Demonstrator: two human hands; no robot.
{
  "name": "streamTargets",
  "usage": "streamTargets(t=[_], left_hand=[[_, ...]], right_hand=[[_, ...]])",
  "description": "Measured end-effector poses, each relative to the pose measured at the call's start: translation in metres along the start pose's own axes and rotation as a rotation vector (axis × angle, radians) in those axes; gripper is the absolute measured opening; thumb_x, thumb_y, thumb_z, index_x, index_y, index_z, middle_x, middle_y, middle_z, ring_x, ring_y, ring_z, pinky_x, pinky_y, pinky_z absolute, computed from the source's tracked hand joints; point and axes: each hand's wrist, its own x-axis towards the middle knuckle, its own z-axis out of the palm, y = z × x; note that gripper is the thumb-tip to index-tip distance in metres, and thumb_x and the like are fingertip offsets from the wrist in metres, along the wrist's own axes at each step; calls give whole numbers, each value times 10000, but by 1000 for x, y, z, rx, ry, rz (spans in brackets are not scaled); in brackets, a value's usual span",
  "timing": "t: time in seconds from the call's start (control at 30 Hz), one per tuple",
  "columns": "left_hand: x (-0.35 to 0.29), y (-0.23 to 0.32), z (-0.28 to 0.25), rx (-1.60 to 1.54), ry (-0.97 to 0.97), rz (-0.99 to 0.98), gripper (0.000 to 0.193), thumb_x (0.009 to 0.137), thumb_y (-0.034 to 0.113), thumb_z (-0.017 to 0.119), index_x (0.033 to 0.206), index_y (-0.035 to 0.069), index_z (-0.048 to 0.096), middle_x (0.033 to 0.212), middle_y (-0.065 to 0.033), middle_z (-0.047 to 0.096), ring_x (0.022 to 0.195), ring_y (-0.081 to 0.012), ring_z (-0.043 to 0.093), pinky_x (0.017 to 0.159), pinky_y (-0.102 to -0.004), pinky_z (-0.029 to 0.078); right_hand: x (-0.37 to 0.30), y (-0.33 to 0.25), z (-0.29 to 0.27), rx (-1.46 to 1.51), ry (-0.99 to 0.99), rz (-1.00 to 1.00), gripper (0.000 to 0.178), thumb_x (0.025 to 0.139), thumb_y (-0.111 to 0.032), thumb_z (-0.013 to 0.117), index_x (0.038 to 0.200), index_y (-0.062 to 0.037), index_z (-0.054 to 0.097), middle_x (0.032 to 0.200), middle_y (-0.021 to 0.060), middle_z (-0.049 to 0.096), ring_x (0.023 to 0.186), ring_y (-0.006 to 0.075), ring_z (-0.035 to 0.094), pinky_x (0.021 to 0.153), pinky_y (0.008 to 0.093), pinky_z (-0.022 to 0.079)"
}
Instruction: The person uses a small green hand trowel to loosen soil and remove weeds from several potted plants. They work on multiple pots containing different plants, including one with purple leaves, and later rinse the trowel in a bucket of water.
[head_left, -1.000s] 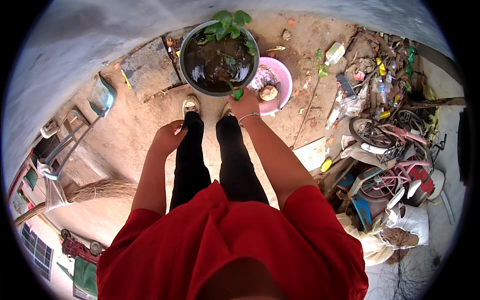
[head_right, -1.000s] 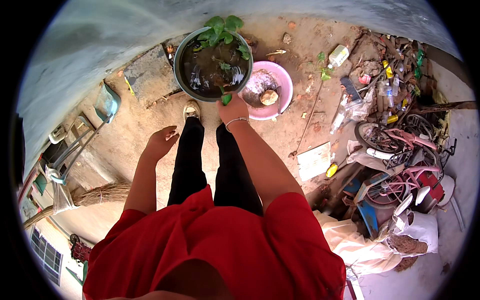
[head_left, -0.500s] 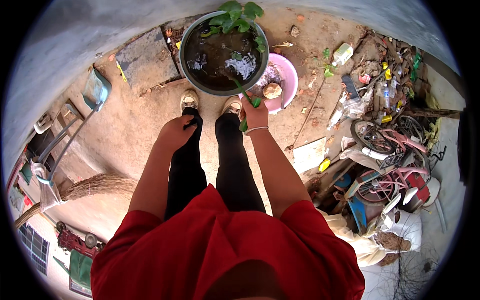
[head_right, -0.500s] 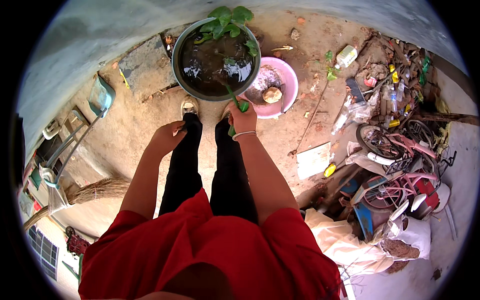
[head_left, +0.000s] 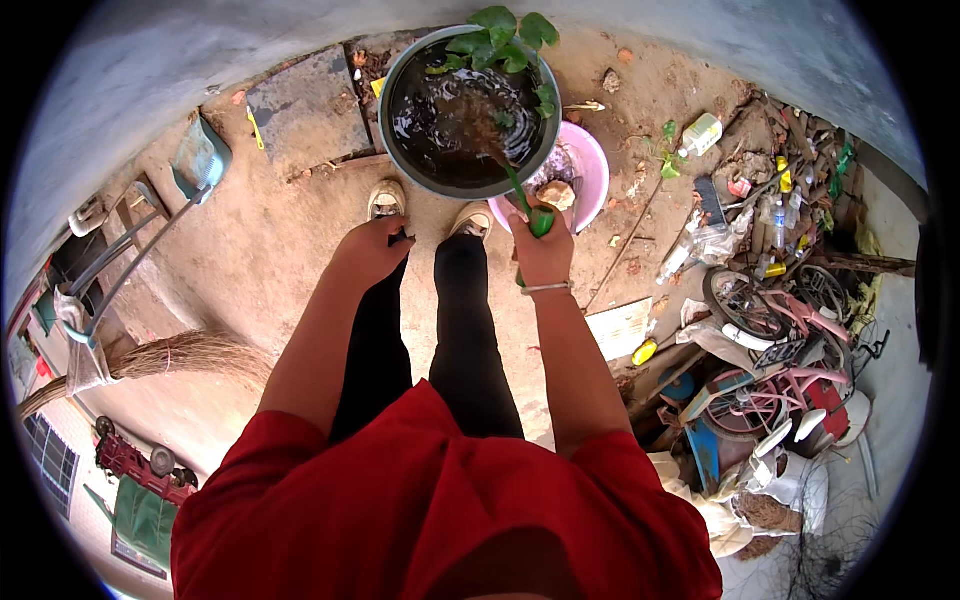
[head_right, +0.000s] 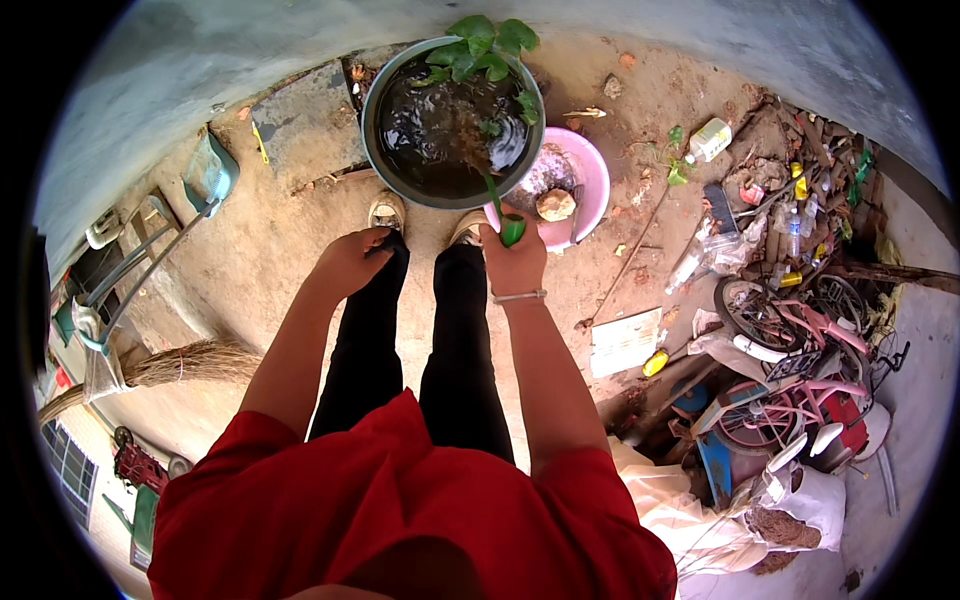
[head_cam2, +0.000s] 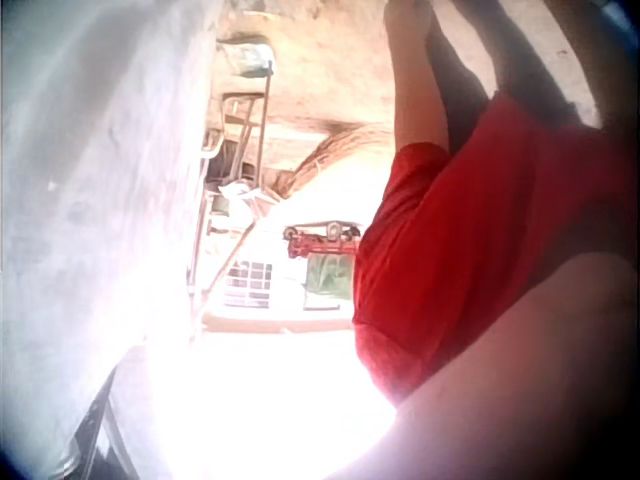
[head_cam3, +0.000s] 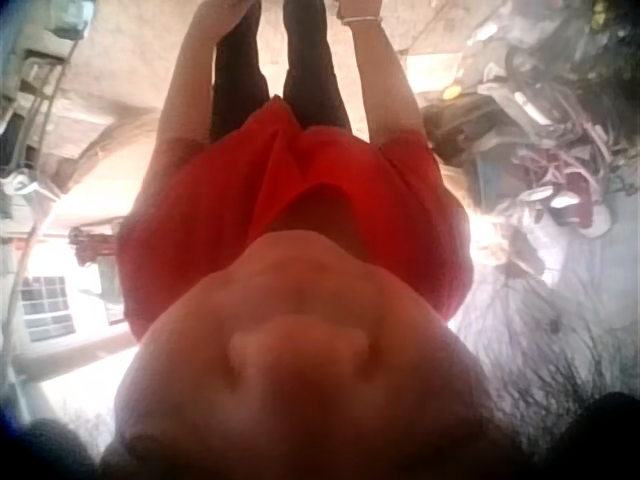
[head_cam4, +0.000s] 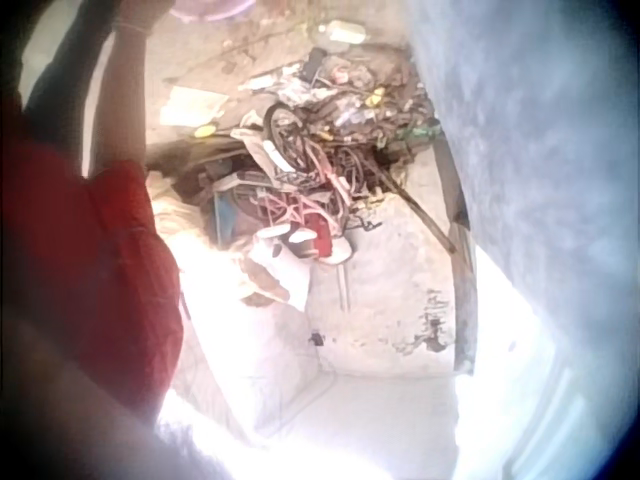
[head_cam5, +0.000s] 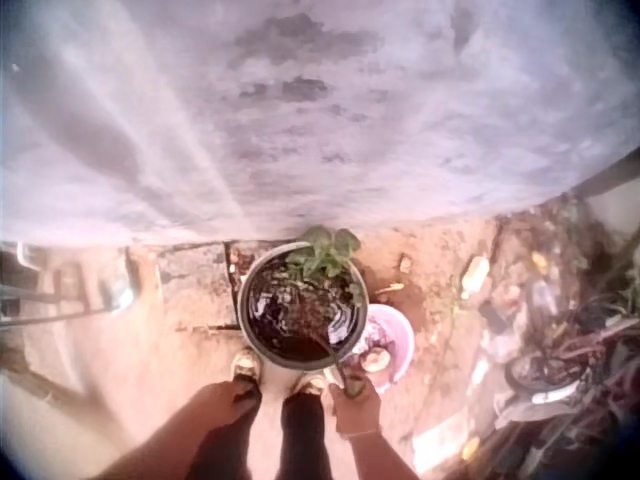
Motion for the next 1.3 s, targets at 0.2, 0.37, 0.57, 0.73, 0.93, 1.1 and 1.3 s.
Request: streamTargets(t=[0.2,0.37,0.57,0.73,0.93,1.1,1.3], left_hand=[[10,27,4,31,3,93,469,855,290,662,1243,36,592,1142,-190,656,1073,-331,628,911,-386,498],[15,70,14,20,10,265,475,833,280,684,1238,53,585,1084,-192,665,1012,-354,638,855,-433,507],[36,74,43,-21,28,320,507,847,234,634,1312,104,483,1000,-207,665,926,-379,642,778,-466,516],[45,68,52,-20,70,353,528,852,236,632,1340,114,470,972,-216,669,921,-391,644,784,-465,515],[39,66,40,12,-4,341,531,877,266,628,1352,103,455,997,-229,664,944,-392,644,784,-450,517],[32,54,40,-9,67,373,467,862,270,628,1286,99,530,889,-207,674,850,-367,663,726,-443,532],[28,61,28,23,-92,200,515,882,294,631,1331,64,523,1141,-215,649,1056,-337,637,886,-412,507]], right_hand=[[-6,2,-14,-396,66,-293,407,762,-212,767,1115,-80,612,856,140,683,792,308,676,697,383,526],[15,3,9,-512,-19,-368,467,797,-262,712,1187,-61,551,909,193,680,841,384,657,708,455,519],[20,2,32,-498,11,-300,482,790,-268,724,1192,-68,550,852,197,673,796,387,655,685,452,519],[26,4,28,-391,48,-302,480,774,-274,756,1158,-46,578,816,171,673,767,345,666,666,415,519],[4,-16,21,-366,53,-347,439,775,-238,774,1131,-42,610,846,123,685,775,253,682,679,345,524],[-4,-4,8,-373,36,-297,406,779,-189,769,1127,-49,613,827,118,683,721,235,679,669,341,527],[-4,10,-7,-165,50,-146,368,802,-156,758,1118,-38,608,743,64,645,605,153,622,566,307,503]])
